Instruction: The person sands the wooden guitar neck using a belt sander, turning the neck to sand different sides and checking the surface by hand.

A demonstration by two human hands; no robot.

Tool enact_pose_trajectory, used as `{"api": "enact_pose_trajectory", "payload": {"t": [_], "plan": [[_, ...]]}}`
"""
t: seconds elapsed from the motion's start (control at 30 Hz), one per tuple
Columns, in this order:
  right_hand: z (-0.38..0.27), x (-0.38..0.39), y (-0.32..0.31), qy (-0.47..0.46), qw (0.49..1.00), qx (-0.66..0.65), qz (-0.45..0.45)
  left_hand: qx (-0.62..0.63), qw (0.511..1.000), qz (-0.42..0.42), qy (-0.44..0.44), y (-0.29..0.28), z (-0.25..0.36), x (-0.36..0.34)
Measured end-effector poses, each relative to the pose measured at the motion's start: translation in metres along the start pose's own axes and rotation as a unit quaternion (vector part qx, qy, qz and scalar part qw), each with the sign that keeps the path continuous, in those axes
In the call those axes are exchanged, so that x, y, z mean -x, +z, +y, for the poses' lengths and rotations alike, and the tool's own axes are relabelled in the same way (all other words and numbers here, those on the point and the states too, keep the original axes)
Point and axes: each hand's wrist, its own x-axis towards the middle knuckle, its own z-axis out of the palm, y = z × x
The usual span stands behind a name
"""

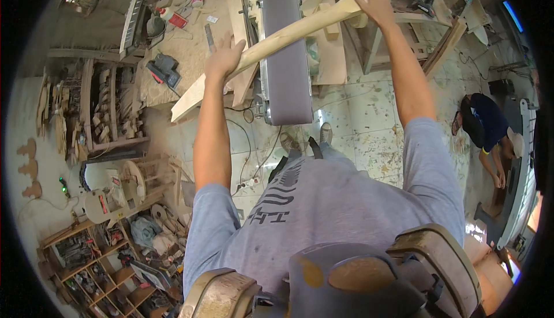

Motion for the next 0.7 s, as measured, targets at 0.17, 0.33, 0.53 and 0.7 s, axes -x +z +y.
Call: {"api": "enact_pose_trajectory", "payload": {"t": [0.17, 0.33, 0.53, 0.7], "plan": [[-0.043, 0.01, 0.011, -0.027, 0.999, 0.02, 0.023, 0.039, 0.999, -0.035, 0.004, 0.003, -0.058, -0.006], [-0.059, 0.026, 0.024, -0.059, 0.996, 0.027, 0.061, 0.016, 0.998, -0.066, 0.006, -0.013, -0.077, 0.0], [-0.105, 0.045, 0.033, 0.003, 0.999, 0.012, 0.042, -0.009, 0.998, -0.064, 0.014, -0.028, -0.118, 0.002], [-0.104, 0.062, 0.022, 0.024, 0.998, -0.002, 0.057, -0.025, 0.998, -0.044, 0.031, -0.035, -0.106, 0.004]]}}
